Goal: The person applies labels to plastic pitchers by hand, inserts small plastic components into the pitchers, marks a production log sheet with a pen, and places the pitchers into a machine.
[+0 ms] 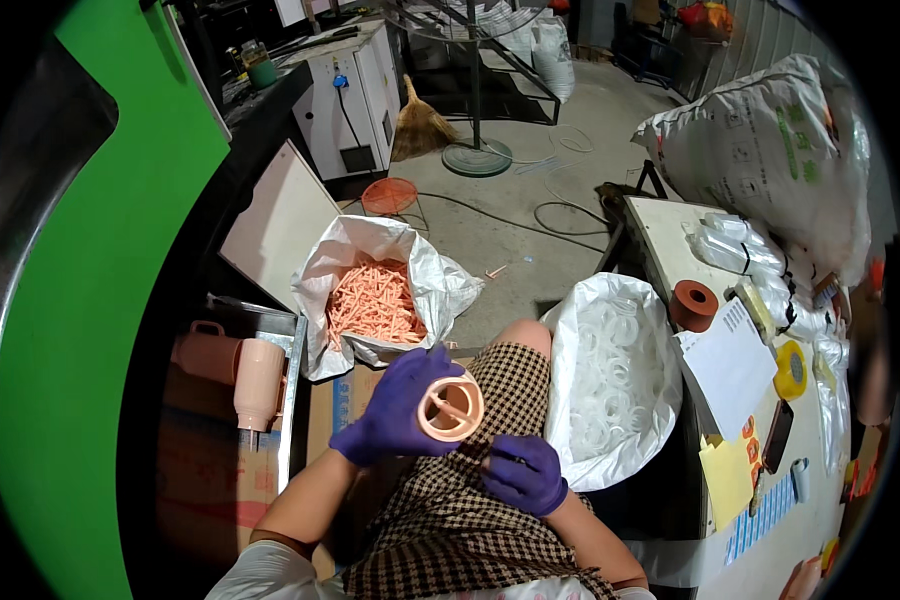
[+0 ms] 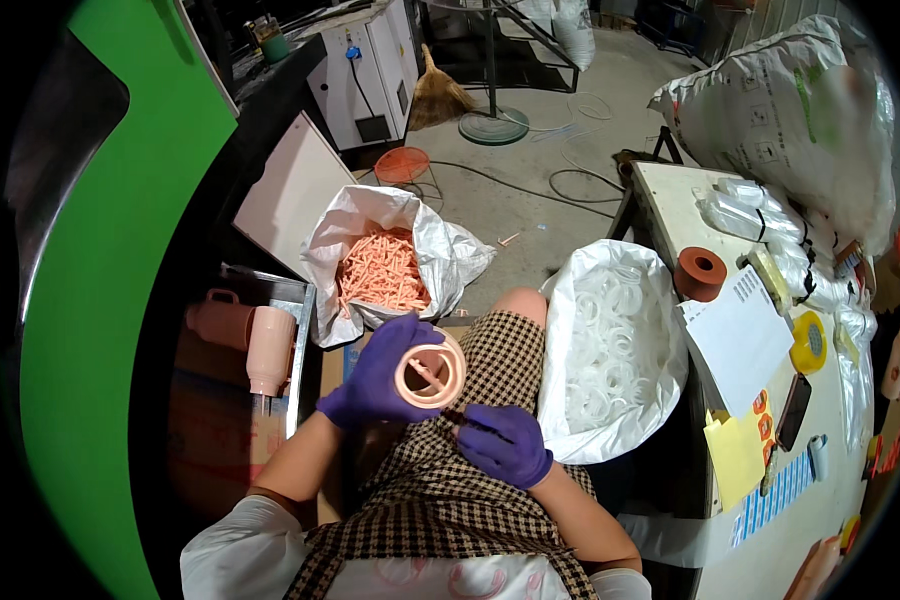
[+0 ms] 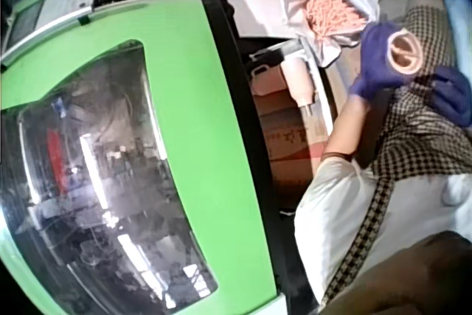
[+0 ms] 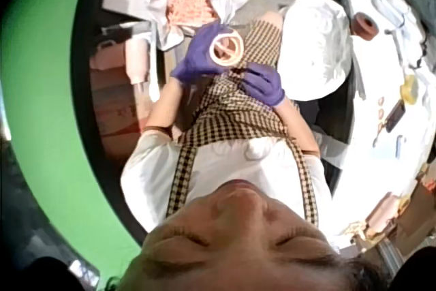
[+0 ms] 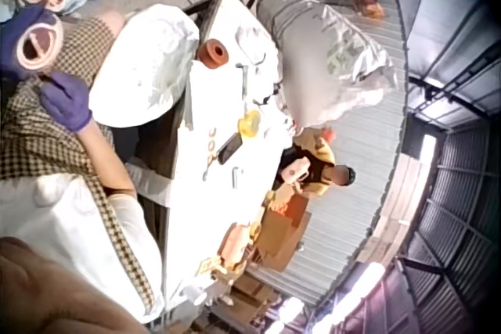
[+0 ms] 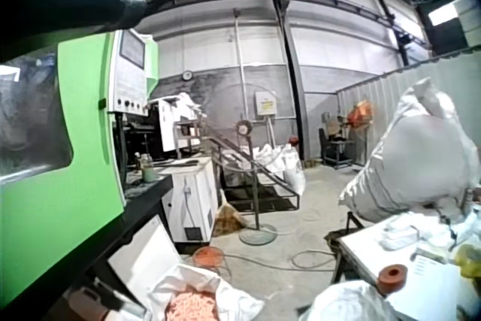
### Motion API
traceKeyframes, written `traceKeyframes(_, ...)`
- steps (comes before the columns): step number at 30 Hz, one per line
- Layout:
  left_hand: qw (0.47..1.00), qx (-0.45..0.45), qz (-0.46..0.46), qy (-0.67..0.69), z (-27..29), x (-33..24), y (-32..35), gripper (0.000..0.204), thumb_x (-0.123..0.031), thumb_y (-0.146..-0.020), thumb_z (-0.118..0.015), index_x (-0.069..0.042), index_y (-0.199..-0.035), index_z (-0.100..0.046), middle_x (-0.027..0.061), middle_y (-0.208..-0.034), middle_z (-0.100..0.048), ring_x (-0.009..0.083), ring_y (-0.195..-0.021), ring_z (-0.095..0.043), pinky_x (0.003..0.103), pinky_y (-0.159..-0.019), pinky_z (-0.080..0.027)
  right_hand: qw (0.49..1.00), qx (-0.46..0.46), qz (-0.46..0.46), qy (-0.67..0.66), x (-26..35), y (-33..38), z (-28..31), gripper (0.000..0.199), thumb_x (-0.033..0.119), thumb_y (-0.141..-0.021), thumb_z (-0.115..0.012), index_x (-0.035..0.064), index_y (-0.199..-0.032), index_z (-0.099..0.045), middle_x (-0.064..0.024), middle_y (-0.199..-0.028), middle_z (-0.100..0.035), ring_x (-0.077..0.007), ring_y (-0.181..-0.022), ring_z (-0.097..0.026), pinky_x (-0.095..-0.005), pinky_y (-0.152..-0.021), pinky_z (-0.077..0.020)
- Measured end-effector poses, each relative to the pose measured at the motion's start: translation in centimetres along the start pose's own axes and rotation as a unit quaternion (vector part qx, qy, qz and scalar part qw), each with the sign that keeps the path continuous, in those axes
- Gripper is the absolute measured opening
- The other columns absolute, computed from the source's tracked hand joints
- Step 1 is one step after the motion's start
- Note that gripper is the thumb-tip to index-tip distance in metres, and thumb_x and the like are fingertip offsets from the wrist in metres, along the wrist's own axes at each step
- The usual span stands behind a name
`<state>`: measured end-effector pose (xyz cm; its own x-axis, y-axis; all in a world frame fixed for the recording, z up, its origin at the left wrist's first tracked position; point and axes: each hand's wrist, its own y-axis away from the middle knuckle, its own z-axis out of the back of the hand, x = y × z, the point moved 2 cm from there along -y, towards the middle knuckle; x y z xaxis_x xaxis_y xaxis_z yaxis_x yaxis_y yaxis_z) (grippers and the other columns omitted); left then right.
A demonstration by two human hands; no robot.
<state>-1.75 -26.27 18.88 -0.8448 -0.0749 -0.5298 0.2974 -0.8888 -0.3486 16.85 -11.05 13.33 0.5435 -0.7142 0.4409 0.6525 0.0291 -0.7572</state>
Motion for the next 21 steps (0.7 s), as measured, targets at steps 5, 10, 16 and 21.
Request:
traceKeyframes(5, 0.960, 0.224, -0.083, 0.146, 0.8, 0.5, -2.8, 0.099, -0.033, -0.063, -0.092, -0.002, -0.143, -0.043, 0.0150, -0.123, -0.062, 0.0332, -0.115, -0.058, 0.042, -0.104, -0.042, 0.996, 0.079, 0.046, -0.022, -1.7, -2.1, 1.1, 0.041, 0.013, -0.075, -0.077, 0.0174, -0.116, -0.069, -0.0026, -0.119, -0.069, -0.0206, -0.087, -0.071, -0.0343, -0.067, -0.0573)
traceKeyframes(10, 0.882, 0.391, -0.053, 0.257, -0.1, 1.2, -2.3, 0.115, -0.038, -0.069, -0.086, -0.002, -0.157, -0.021, 0.0199, -0.134, -0.058, 0.0356, -0.120, -0.057, 0.042, -0.107, -0.041, 0.970, 0.212, -0.094, -0.071, -1.8, 0.1, -4.9, 0.033, 0.029, -0.086, -0.069, 0.0244, -0.118, -0.063, -0.0103, -0.091, -0.068, -0.0323, -0.076, -0.068, -0.0433, -0.065, -0.0533)
traceKeyframes(16, 0.983, 0.176, 0.033, 0.039, 2.0, -3.9, -1.5, 0.109, -0.046, -0.066, -0.085, 0.008, -0.146, -0.034, 0.0258, -0.137, -0.049, 0.0434, -0.130, -0.044, 0.050, -0.110, -0.033, 0.961, 0.130, -0.240, -0.046, -2.1, 1.3, -4.4, 0.024, 0.026, -0.090, -0.064, 0.0202, -0.113, -0.064, -0.0096, -0.095, -0.069, -0.0320, -0.080, -0.068, -0.0423, -0.070, -0.0551)
traceKeyframes(21, 0.990, -0.063, -0.009, -0.128, -6.2, -1.9, 3.0, 0.093, -0.041, -0.067, -0.088, 0.006, -0.135, -0.045, 0.0233, -0.130, -0.053, 0.0432, -0.120, -0.052, 0.057, -0.108, -0.034, 0.957, 0.175, -0.215, -0.085, -3.0, 3.1, -6.8, 0.042, 0.022, -0.093, -0.058, 0.0191, -0.134, -0.056, -0.0124, -0.117, -0.066, -0.0325, -0.098, -0.068, -0.0400, -0.080, -0.0551)
